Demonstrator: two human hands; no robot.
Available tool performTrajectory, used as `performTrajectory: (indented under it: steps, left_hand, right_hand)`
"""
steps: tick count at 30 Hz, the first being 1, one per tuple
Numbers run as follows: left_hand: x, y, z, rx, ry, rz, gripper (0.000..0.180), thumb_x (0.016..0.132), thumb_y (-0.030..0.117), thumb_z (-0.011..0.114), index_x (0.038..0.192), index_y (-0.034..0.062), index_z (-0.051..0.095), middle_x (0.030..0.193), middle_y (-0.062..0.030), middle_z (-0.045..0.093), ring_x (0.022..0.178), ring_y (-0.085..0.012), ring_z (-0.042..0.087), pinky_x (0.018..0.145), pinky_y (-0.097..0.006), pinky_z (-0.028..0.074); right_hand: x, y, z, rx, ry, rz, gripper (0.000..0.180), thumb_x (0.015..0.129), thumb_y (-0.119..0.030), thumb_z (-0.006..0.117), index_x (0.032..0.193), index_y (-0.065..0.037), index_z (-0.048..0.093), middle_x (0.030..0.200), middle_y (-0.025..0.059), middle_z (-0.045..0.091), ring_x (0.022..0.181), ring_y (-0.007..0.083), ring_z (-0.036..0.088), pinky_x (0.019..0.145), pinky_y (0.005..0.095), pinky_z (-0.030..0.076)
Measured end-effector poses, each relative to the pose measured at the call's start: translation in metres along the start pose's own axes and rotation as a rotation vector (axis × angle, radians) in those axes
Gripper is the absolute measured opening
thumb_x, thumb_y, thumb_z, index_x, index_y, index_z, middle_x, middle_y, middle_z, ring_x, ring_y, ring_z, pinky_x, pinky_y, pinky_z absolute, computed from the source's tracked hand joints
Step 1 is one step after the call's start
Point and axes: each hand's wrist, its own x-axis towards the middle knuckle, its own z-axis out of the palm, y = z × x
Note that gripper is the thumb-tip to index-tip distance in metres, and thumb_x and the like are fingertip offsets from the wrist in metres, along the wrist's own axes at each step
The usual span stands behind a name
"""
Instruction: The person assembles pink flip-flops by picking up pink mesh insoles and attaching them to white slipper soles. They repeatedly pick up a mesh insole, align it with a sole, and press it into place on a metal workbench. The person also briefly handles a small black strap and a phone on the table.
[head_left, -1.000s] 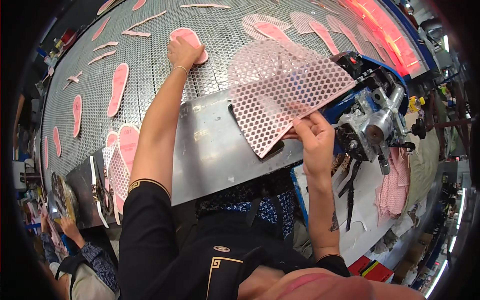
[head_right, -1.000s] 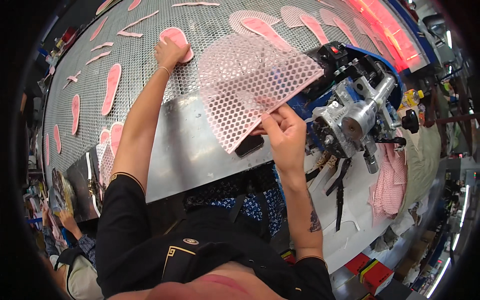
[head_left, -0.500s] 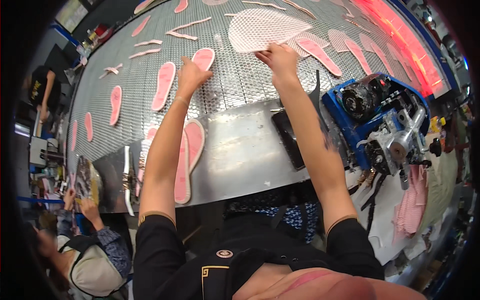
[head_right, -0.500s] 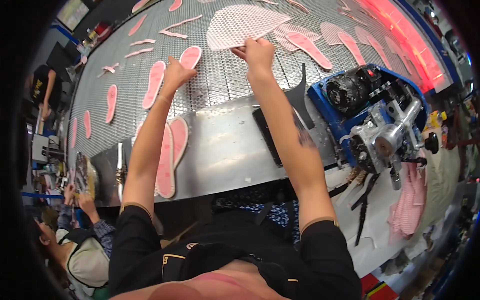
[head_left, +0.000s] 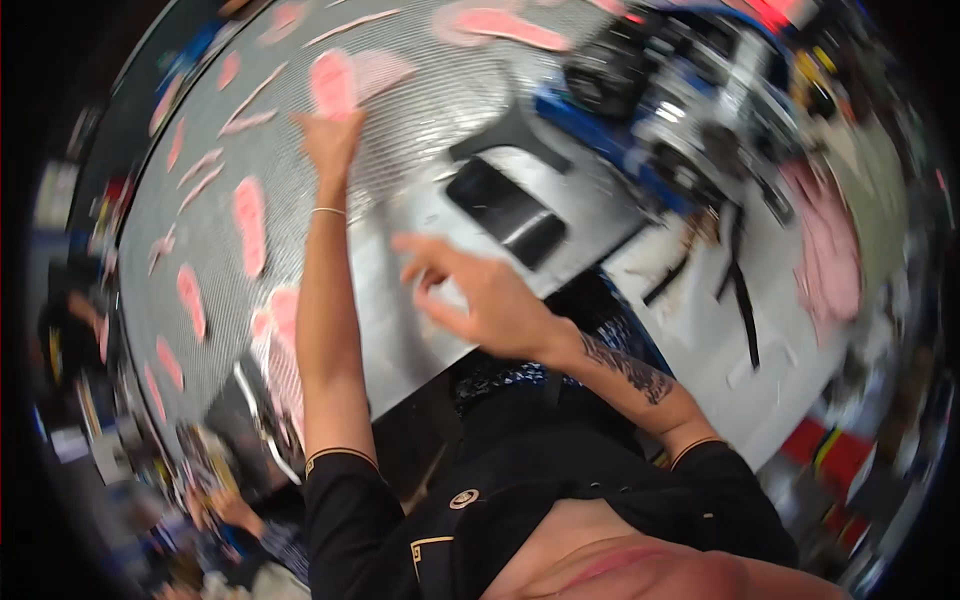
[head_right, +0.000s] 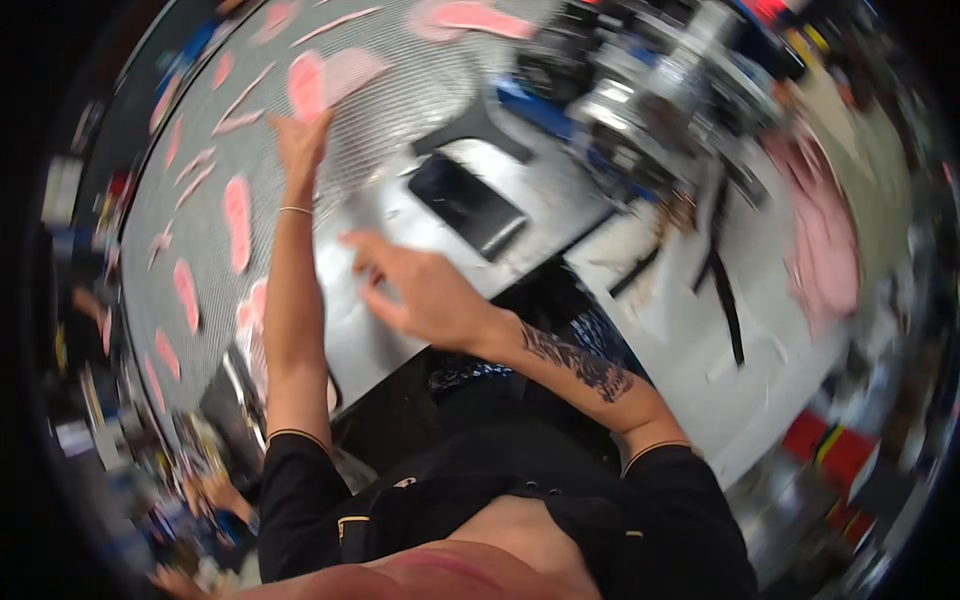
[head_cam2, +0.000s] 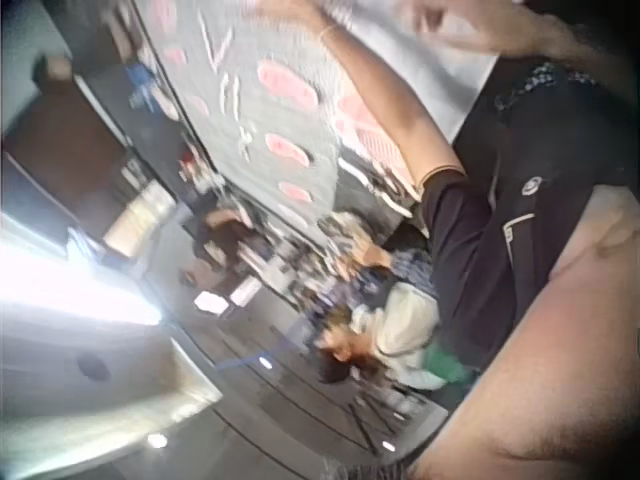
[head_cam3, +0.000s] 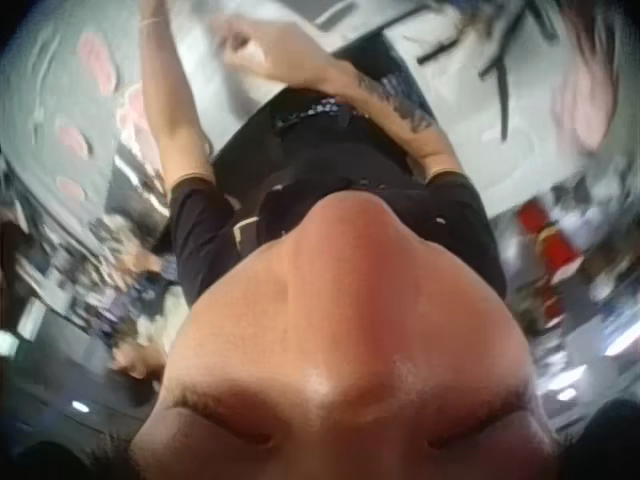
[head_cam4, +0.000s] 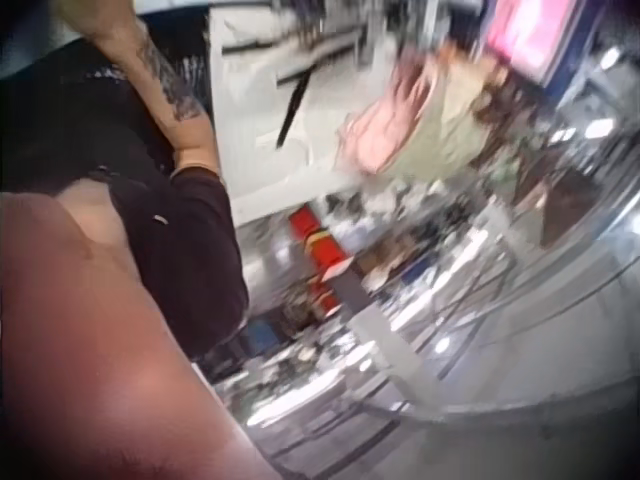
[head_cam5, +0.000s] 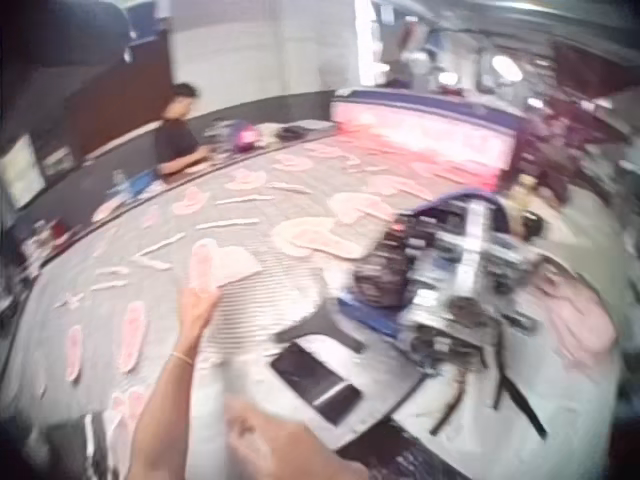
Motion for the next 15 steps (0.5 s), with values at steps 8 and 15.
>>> performTrajectory:
  steps: [8,15]
  left_hand:
    - [0.002,-0.003,0.037,0.281,-0.177,0.2,0.108,0.071,0.057,0.067,0.135,-0.0196,0.025,0.138,-0.0368,0.034,0.133,-0.0417,0.033,0.11,-0.044,0.028]
    - [-0.129,0.11,-0.023,-0.382,-0.13,0.519,0.066,0.09,0.024,0.059,0.142,-0.0014,0.028,0.136,-0.0205,0.044,0.123,-0.0287,0.047,0.104,-0.04,0.038]
  right_hand:
    - [-0.175,-0.007,-0.17,-0.456,0.466,0.268,0.034,0.083,-0.014,0.067,0.115,-0.006,0.061,0.114,0.0095,0.063,0.099,0.0221,0.062,0.088,0.0327,0.047]
    - [-0.314,0.055,-0.349,-1.718,1.007,0.553,0.048,0.08,-0.021,0.069,0.122,-0.003,0.055,0.116,0.013,0.058,0.112,0.0296,0.051,0.094,0.0394,0.041]
